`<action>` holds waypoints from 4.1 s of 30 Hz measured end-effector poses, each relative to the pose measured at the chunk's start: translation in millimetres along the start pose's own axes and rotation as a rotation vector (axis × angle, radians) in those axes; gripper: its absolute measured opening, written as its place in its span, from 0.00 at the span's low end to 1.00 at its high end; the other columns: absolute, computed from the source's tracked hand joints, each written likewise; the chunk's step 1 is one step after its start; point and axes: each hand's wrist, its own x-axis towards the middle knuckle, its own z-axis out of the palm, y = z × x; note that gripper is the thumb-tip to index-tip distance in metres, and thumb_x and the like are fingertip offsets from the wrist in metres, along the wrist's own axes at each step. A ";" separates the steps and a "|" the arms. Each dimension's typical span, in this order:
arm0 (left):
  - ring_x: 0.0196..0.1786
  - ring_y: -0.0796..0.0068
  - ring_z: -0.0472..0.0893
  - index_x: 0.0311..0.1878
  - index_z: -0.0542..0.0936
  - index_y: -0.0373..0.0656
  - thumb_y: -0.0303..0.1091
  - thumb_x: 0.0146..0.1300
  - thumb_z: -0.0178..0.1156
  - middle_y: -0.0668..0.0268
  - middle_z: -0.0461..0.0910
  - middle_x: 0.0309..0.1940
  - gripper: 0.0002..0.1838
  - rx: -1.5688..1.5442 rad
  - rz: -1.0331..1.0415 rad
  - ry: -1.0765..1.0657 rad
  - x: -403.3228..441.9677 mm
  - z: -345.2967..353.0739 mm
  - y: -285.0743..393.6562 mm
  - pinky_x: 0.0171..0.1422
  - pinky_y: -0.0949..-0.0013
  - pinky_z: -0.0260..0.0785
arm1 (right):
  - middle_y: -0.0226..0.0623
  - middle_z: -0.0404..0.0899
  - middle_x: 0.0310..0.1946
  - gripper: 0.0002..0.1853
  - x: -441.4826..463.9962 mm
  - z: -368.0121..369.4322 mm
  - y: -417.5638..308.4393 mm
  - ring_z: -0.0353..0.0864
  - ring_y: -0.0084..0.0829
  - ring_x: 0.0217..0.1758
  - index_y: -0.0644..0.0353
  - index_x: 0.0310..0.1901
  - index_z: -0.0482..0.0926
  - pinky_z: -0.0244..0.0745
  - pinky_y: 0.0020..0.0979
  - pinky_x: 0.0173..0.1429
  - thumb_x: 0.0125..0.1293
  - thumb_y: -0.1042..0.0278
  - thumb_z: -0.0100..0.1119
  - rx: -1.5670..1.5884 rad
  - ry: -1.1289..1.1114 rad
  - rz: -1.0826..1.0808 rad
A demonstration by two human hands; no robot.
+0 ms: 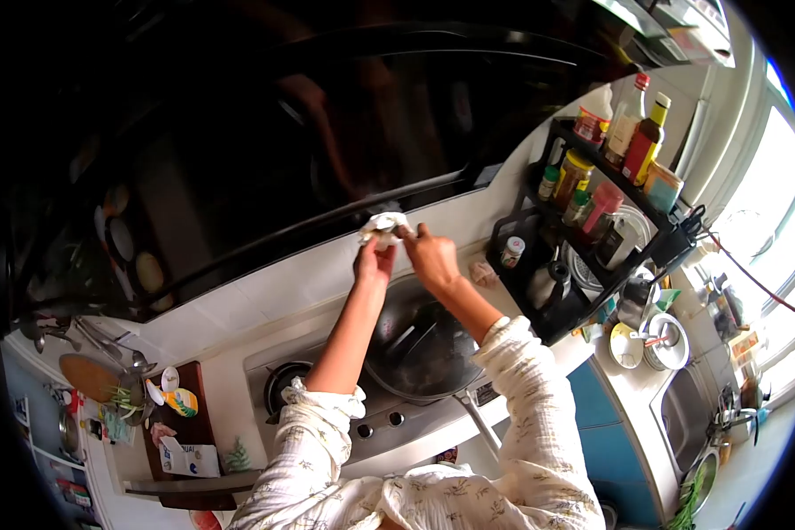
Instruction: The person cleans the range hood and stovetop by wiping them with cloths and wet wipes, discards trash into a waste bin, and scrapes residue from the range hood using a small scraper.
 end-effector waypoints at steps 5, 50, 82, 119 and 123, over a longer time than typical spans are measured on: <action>0.45 0.73 0.78 0.48 0.74 0.48 0.29 0.59 0.56 0.68 0.77 0.44 0.13 0.092 0.261 0.082 -21.0 9.1 1.8 0.46 0.68 0.75 | 0.40 0.72 0.29 0.14 2.0 9.6 10.2 0.74 0.41 0.21 0.51 0.51 0.76 0.70 0.38 0.23 0.64 0.63 0.51 0.102 0.050 -0.037; 0.50 0.66 0.76 0.49 0.73 0.41 0.26 0.64 0.47 0.63 0.76 0.48 0.11 -0.041 -0.107 -0.087 63.1 108.9 -170.3 0.52 0.64 0.74 | 0.37 0.77 0.27 0.07 10.8 -31.1 194.5 0.78 0.40 0.30 0.50 0.36 0.82 0.72 0.37 0.32 0.58 0.63 0.56 0.089 0.080 0.025; 0.50 0.64 0.76 0.49 0.73 0.45 0.30 0.66 0.49 0.63 0.76 0.47 0.10 0.049 -0.134 0.001 58.2 100.3 -159.3 0.53 0.58 0.72 | 0.37 0.75 0.27 0.09 11.2 -24.3 182.4 0.77 0.40 0.27 0.46 0.39 0.81 0.72 0.36 0.29 0.59 0.63 0.54 -0.077 0.002 0.039; 0.55 0.68 0.75 0.54 0.70 0.42 0.36 0.69 0.45 0.63 0.73 0.53 0.14 0.077 0.238 -0.027 -70.1 -65.6 155.1 0.59 0.64 0.71 | 0.39 0.74 0.26 0.09 37.6 38.1 -129.0 0.76 0.40 0.26 0.49 0.42 0.79 0.71 0.38 0.28 0.61 0.63 0.54 0.225 0.010 -0.192; 0.55 0.66 0.74 0.55 0.69 0.44 0.34 0.68 0.47 0.62 0.74 0.52 0.14 0.059 0.218 -0.024 -95.6 -82.9 179.7 0.60 0.61 0.70 | 0.42 0.77 0.29 0.11 28.8 15.9 -151.2 0.77 0.43 0.27 0.50 0.43 0.79 0.72 0.39 0.29 0.62 0.60 0.53 0.390 0.044 -0.249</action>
